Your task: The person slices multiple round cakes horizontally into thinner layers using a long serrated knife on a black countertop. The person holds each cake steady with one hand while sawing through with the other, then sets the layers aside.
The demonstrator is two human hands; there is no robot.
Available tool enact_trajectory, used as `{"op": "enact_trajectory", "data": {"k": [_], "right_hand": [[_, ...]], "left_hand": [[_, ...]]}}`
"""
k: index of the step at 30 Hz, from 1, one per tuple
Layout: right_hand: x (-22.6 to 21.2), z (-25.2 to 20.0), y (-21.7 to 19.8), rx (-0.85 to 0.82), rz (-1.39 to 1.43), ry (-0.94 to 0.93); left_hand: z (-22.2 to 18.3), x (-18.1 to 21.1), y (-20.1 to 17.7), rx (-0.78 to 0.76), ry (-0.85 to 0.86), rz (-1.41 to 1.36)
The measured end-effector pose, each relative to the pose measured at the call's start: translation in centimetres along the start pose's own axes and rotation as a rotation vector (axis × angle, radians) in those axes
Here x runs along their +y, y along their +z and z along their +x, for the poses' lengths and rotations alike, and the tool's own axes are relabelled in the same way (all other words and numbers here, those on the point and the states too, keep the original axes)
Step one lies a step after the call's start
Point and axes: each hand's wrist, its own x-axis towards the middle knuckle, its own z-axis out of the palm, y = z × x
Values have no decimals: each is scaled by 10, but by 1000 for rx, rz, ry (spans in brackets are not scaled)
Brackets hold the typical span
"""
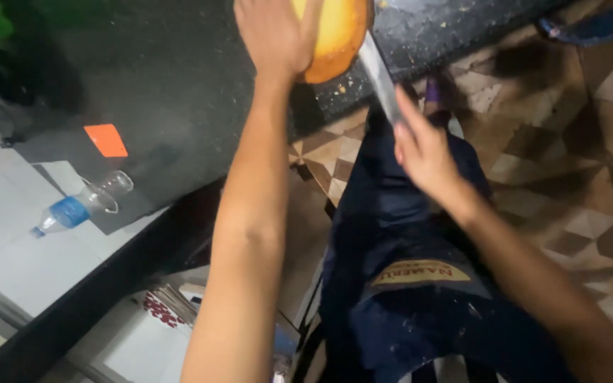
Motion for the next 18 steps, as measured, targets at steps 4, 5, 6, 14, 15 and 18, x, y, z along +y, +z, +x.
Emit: {"op": "enact_trajectory", "data": {"k": [4,5,6,14,15,18], "right_hand": [[23,-39,13,14,76,76],[21,-37,14,23,93,106],[19,-35,13,33,110,137],[-66,85,-41,16,-31,-22],[-72,89,-45,3,-11,-23],[-63,93,-45,-6,4,-12]], "left_hand": [[-8,-1,8,184,87,-106],[-10,-3,18,189,5,-53],[-11,-4,28,195,-76,0],[-50,58,-19,67,-510,-372],[-52,60,-18,36,-561,-381],[-34,50,-15,346,-151,-35]]}}
